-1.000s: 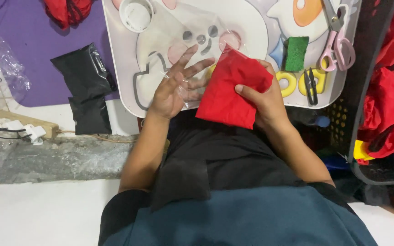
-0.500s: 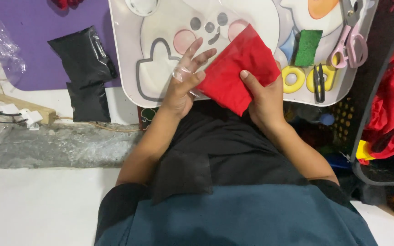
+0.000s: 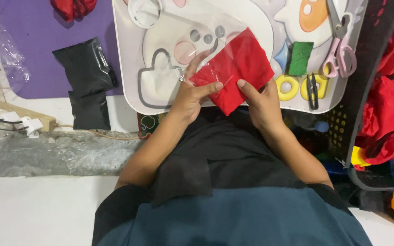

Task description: Folding a red garment and placing it into a clear plastic sleeve followed by a black shipping bag.

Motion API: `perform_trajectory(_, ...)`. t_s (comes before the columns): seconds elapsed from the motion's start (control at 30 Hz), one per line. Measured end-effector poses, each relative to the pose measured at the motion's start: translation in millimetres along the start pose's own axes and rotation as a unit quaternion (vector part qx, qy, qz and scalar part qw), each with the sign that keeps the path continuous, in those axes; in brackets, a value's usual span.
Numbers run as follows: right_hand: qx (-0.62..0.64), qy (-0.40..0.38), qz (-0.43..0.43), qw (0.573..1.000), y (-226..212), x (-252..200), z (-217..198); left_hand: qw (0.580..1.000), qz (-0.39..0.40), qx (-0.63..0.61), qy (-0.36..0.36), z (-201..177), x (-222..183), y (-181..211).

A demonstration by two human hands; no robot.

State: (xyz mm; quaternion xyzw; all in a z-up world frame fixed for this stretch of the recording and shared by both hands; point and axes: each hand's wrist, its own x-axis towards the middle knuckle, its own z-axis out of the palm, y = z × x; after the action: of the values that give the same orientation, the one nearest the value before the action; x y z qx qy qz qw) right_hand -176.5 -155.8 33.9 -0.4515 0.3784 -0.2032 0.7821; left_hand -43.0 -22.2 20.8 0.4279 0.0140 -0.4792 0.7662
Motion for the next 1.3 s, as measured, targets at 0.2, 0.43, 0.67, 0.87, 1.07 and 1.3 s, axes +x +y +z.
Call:
perform_trajectory(0.2, 0.077, 0.068, -0.027, 0.994, 28, 17, -27, 0.995, 0.0, -0.054, -0.082, -5, 17, -26)
perform_trajectory(0.43, 0.089, 0.036, -0.019, 0.995, -17, -7, 30, 0.994, 0.013, -0.11, -0.01, 36, 8, 1)
perform_trajectory(0.67, 0.15, 0.032, -0.059, 0.986, -28, -6, 42, 0.997, 0.014, -0.054, -0.054, 33, 2, -14)
perform_trajectory(0.87, 0.155, 0.011, -0.102, 0.983, -14, 6, 31, 0.999, 0.006, 0.011, -0.05, 52, -12, 7)
perform_trajectory(1.07, 0.107, 0.021, -0.166, 0.98, -50, -9, 59, 0.991, 0.057, -0.088, -0.086, 51, 6, 16)
perform_trajectory(1.3, 0.076, 0.016, -0.192, 0.978, -24, 13, 34, 0.985, 0.165, -0.042, -0.039, 57, 22, -2)
